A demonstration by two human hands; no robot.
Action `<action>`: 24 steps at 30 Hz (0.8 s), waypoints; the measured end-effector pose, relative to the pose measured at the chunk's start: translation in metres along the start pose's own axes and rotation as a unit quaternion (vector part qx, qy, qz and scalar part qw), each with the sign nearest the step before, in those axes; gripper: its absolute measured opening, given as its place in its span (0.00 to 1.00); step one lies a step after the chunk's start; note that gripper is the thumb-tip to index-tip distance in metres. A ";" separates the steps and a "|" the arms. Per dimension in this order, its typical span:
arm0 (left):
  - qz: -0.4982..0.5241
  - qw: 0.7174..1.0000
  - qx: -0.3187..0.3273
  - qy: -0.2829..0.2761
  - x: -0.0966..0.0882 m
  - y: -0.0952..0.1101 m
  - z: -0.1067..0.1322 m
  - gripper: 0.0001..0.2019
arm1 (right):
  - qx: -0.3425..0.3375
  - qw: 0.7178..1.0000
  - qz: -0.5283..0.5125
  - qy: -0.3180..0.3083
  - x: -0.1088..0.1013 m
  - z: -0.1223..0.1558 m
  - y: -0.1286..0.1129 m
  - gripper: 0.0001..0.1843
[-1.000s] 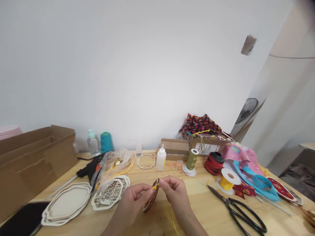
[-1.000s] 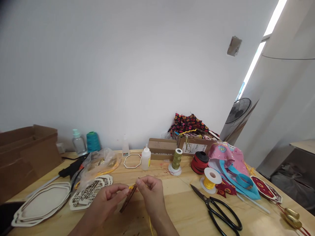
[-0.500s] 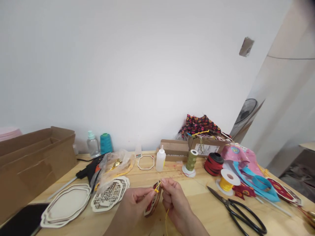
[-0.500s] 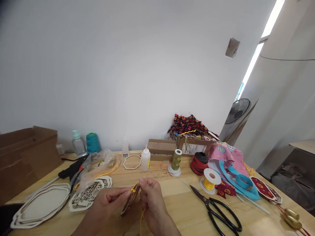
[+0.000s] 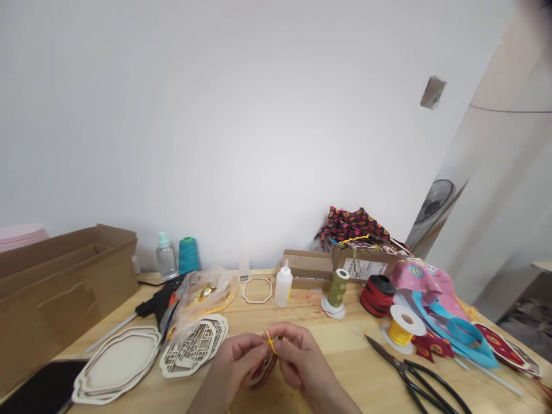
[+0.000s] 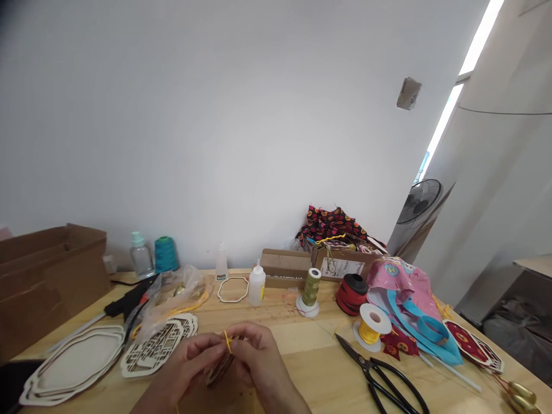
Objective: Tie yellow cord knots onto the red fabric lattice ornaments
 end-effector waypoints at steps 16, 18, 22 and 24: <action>-0.085 0.993 0.081 0.023 -0.003 0.018 0.006 0.12 | -0.273 0.841 0.461 0.076 0.011 0.022 -0.049 0.09; -0.073 0.994 0.079 0.025 -0.005 0.016 0.005 0.10 | -0.283 0.830 0.473 0.083 0.012 0.023 -0.054 0.08; -0.029 0.997 0.062 0.022 -0.008 0.008 0.001 0.10 | -0.290 0.828 0.475 0.065 0.015 0.024 -0.054 0.08; 0.019 0.999 0.032 0.020 -0.009 0.001 -0.002 0.11 | -0.286 0.832 0.472 0.055 0.015 0.023 -0.051 0.07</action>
Point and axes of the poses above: each hand's wrist, its own z-axis away from the middle knuckle, its own x-axis out of the palm, y = z × x, the point moved 10 cm from there along -z, towards the middle knuckle, and after that the axes turned 5 degrees about -z, right-handed, at the moved point
